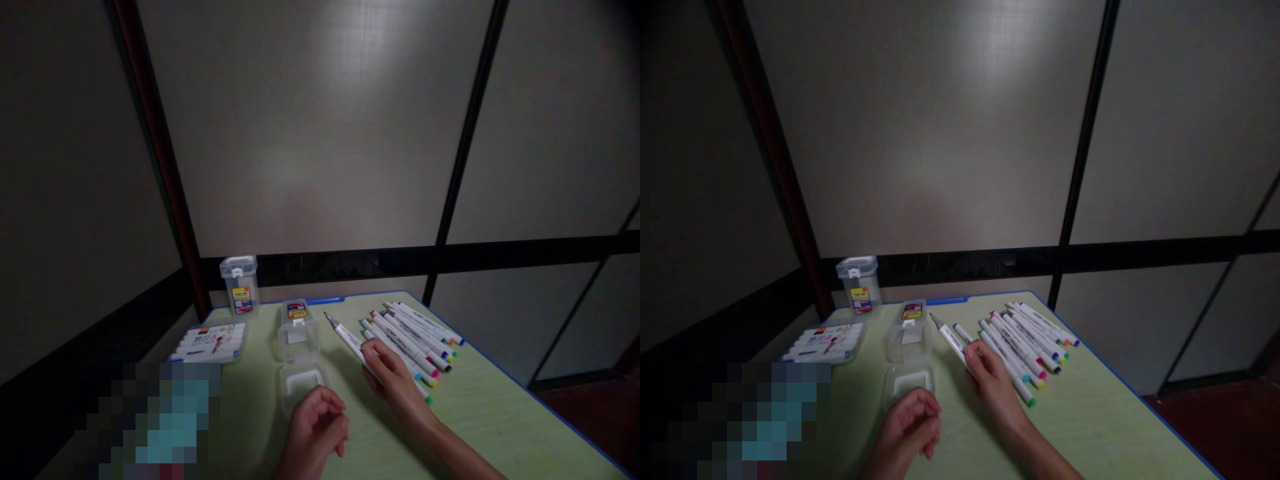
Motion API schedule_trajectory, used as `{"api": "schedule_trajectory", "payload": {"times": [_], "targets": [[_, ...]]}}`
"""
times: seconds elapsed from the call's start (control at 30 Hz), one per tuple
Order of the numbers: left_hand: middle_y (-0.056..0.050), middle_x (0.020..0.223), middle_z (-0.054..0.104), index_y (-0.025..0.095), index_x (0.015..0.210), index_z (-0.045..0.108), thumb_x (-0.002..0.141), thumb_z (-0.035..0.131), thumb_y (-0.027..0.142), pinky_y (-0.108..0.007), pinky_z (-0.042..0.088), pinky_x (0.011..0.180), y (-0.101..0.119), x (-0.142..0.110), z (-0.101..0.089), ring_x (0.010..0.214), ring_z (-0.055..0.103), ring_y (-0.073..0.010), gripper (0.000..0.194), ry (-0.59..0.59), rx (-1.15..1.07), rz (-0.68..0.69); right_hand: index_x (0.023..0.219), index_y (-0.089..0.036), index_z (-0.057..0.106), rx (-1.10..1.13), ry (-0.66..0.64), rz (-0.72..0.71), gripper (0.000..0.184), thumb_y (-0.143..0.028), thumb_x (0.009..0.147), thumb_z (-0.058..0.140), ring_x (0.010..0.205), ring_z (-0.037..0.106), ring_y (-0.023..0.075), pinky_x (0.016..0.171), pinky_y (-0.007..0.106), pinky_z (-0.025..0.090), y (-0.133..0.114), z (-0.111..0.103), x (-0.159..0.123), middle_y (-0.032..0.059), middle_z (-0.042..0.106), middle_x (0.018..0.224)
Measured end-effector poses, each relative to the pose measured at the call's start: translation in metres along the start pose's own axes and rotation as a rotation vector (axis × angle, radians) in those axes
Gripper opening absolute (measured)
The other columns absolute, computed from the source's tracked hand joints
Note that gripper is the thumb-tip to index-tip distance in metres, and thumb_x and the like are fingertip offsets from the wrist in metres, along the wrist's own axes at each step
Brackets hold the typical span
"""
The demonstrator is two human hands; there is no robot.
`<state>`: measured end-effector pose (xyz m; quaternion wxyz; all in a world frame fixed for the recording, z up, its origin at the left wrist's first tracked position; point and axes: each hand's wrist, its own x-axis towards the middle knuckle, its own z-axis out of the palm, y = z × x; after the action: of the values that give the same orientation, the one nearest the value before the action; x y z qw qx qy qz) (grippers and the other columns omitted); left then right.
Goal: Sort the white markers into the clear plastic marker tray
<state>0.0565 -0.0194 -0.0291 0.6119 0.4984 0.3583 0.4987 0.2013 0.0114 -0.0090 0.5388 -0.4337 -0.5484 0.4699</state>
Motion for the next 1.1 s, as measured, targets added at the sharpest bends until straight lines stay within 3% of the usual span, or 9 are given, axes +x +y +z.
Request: {"api": "schedule_trajectory", "payload": {"times": [0.13, 0.33, 0.57, 0.73, 0.9, 1.1], "targets": [[0.007, 0.046, 0.046, 0.015, 0.073, 0.049, 0.059, 0.063, 0.022, -0.018, 0.028, 0.041, 0.004, 0.003, -0.003, 0.04, 0.039, -0.0063, 0.021, 0.063, -0.051, 0.028, 0.063, -0.016, 0.046, 0.219, -0.044, 0.15, 0.033, -0.046, 0.066, 0.058, 0.038, 0.021, 0.0039, 0.037, 0.019, 0.011, 0.002, 0.01, -0.004, -0.0079, 0.031, 0.045], [0.006, 0.049, 0.049, 0.012, 0.089, 0.052, 0.057, 0.069, 0.026, -0.018, 0.03, 0.044, 0.012, 0.004, -0.008, 0.044, 0.042, -0.0063, 0.038, 0.138, -0.149, -0.007, 0.059, -0.013, 0.05, 0.33, -0.107, 0.192, 0.029, -0.038, 0.063, 0.064, 0.036, 0.019, 0.0018, 0.036, 0.019, 0.009, 0.006, 0.014, -0.009, -0.0076, 0.035, 0.041], [0.005, 0.048, 0.051, 0.012, 0.075, 0.054, 0.058, 0.07, 0.026, -0.017, 0.029, 0.043, 0.02, -0.002, -0.011, 0.042, 0.042, -0.005, 0.028, 0.139, -0.157, 0.02, 0.059, -0.013, 0.052, 0.309, -0.146, 0.221, 0.029, -0.038, 0.061, 0.066, 0.033, 0.018, 0.0014, 0.035, 0.02, 0.006, 0.007, 0.015, -0.012, -0.0087, 0.033, 0.038], [0.007, 0.042, 0.049, 0.013, 0.073, 0.052, 0.057, 0.069, 0.033, -0.014, 0.025, 0.037, 0.021, -0.001, -0.019, 0.036, 0.039, -0.0037, 0.03, 0.256, -0.173, 0.019, 0.057, -0.013, 0.056, 0.226, -0.119, 0.24, 0.03, -0.04, 0.057, 0.068, 0.035, 0.015, 0.0023, 0.037, 0.021, 0.006, 0.005, 0.017, -0.015, -0.0099, 0.026, 0.036], [0.009, 0.033, 0.044, 0.015, 0.06, 0.048, 0.059, 0.065, 0.041, -0.015, 0.02, 0.032, 0.021, -0.001, -0.019, 0.027, 0.034, -0.0034, 0.031, 0.318, -0.087, -0.027, 0.059, -0.013, 0.059, 0.146, -0.062, 0.199, 0.029, -0.04, 0.054, 0.07, 0.039, 0.02, 0.0032, 0.038, 0.021, 0.009, 0.006, 0.016, -0.016, -0.0067, 0.035, 0.042], [0.008, 0.031, 0.043, 0.017, 0.054, 0.042, 0.06, 0.061, 0.047, -0.015, 0.02, 0.031, 0.021, -0.006, -0.013, 0.025, 0.033, -0.0038, 0.036, 0.342, -0.009, -0.039, 0.054, -0.016, 0.05, 0.205, -0.01, 0.186, 0.039, -0.053, 0.064, 0.058, 0.035, 0.014, 0.0038, 0.036, 0.021, 0.008, 0.014, 0.013, -0.013, -0.0098, 0.022, 0.036]]}}
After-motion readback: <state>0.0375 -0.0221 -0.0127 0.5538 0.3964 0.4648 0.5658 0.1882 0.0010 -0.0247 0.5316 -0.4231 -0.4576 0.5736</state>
